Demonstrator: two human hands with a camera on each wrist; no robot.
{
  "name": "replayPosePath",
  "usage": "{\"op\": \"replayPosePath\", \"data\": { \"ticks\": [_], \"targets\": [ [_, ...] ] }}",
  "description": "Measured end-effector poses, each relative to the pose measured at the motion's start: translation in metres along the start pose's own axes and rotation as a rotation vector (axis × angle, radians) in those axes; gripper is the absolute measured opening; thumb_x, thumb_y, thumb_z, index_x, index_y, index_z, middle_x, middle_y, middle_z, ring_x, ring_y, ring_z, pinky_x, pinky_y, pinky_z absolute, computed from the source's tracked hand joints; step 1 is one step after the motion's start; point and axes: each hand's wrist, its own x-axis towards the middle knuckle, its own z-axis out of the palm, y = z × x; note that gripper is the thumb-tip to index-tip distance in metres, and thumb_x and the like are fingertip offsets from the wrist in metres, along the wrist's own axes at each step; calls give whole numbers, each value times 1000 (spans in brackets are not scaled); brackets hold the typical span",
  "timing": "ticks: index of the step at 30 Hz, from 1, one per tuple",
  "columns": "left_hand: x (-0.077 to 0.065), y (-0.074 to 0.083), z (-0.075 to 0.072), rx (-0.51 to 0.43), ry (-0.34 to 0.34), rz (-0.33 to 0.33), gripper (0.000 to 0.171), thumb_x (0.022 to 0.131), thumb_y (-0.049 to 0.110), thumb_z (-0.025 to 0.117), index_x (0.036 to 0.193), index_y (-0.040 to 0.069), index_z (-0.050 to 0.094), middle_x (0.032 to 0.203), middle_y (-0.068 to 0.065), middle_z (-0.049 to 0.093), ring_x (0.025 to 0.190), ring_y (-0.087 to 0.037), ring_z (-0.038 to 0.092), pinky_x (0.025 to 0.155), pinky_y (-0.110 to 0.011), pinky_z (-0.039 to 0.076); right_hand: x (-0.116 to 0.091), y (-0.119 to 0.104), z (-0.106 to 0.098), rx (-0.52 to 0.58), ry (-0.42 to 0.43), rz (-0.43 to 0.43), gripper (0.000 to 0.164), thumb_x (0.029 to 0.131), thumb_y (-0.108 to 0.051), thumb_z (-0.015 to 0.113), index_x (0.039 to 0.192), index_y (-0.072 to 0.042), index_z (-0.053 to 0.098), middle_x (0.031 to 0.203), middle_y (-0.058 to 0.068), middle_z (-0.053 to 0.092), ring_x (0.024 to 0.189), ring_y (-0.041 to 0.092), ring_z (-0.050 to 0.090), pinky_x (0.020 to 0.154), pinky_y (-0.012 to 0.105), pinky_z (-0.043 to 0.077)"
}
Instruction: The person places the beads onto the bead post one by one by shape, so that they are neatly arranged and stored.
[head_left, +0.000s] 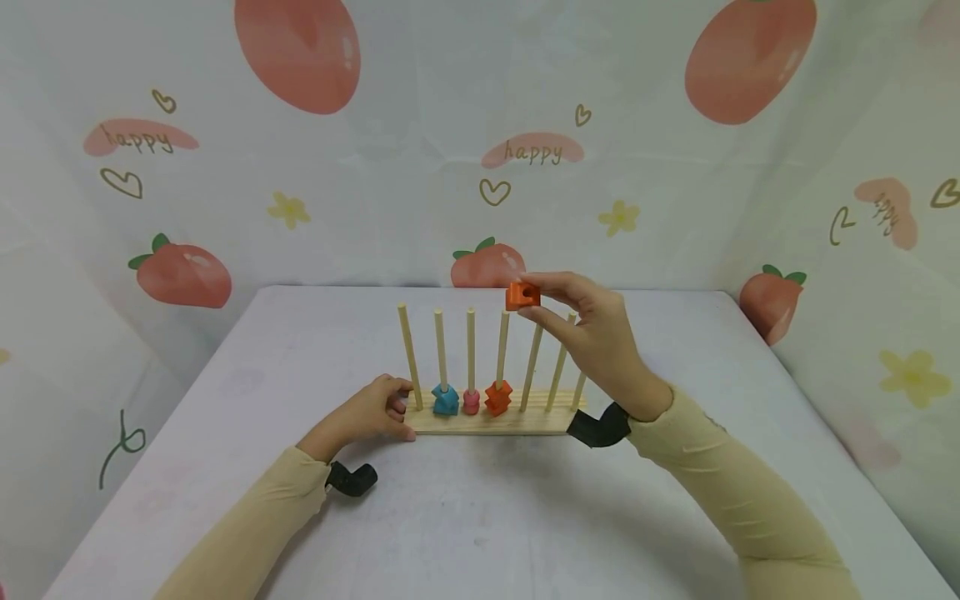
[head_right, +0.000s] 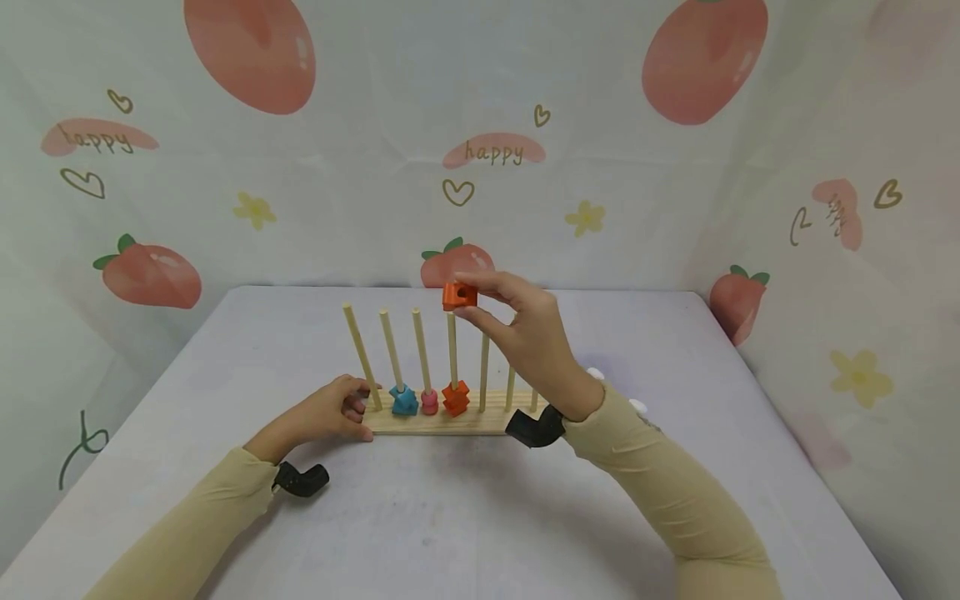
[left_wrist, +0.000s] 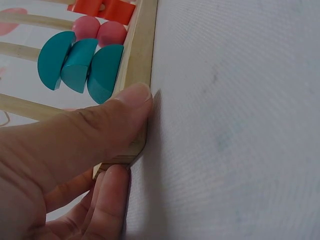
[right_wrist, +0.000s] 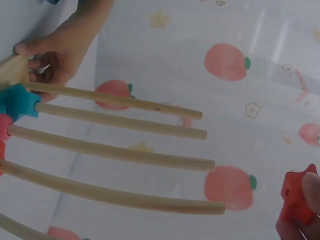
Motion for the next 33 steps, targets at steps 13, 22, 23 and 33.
{"op": "replayPosePath", "data": {
  "ticks": [13,22,23,33],
  "targets": [
    [0,-1,-1,1,-5,-3,81,69,10,88,134,-10,45,112,-17,47,95,-21,56,81,-32,51,6,5,1,-104,-110,139,38,76,-8,79,113,-4,71,104,7,73,100,17,68,92,25,51],
    [1,-1,0,7,-6,-1,81,69,10,88,135,-10,44,115,-18,46,95,-21,55,82,-32,51,6,7,3,-126,-154,188,38,76,-12,79,113,-6,72,103,6,74,100,18,69,89,28,53],
    [1,-1,0,9,-6,-1,81,69,10,88,135,-10,44,115,-18,46,95,-21,55,82,-32,51,5,7,4,-127,-155,192,38,76,-12,79,113,-7,72,104,6,74,100,18,69,89,28,53],
    [0,2,0,21,-4,7,81,69,9,88,134,-12,44,114,-18,47,95,-20,56,82,-32,52,7,7,5,-165,-179,208,41,76,-12,79,116,-7,71,106,7,73,101,18,69,88,31,54]
  ]
}}
